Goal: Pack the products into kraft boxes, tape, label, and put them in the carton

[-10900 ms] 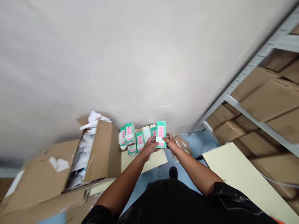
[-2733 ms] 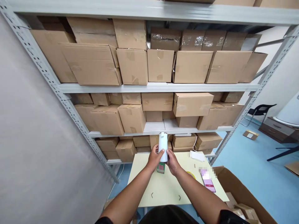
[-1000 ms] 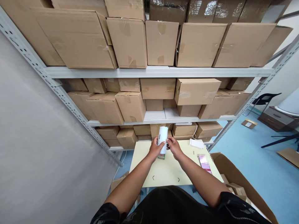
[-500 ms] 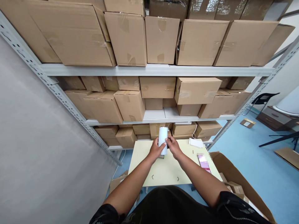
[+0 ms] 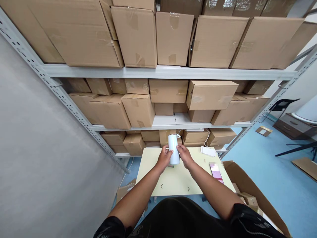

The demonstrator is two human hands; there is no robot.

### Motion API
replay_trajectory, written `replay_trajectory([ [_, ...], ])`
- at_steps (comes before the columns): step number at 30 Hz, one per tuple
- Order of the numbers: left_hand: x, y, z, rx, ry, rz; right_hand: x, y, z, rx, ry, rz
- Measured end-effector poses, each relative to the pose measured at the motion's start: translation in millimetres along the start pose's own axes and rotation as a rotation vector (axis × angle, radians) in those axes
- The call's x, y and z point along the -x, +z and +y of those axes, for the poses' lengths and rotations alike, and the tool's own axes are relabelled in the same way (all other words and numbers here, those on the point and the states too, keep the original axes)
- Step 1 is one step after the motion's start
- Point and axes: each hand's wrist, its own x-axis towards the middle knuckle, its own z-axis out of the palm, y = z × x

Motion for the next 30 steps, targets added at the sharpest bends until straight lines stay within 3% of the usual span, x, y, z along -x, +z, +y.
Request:
replay_trajectory([
  [5, -5, -5.6, -5, -0.147, 0.067, 0.033, 1, 2, 1, -0.021, -0.046, 0.009],
  [8, -5, -7.9, -7, -0.060, 0.026, -0.031, 1, 1, 0, -0.018, -0.062, -0.007],
  [14, 2, -2.9, -1, 0.020, -0.073, 0.014, -2, 0, 3, 0.009, 0.016, -0.049],
  [21, 4, -4.6, 2, -0.198, 0.044, 0.005, -1, 0, 5, 0.033, -0.050, -0.064],
  [30, 4, -8.5, -3, 0.071, -0.067, -0.029, -4, -3, 9, 0.024, 0.026, -0.049],
])
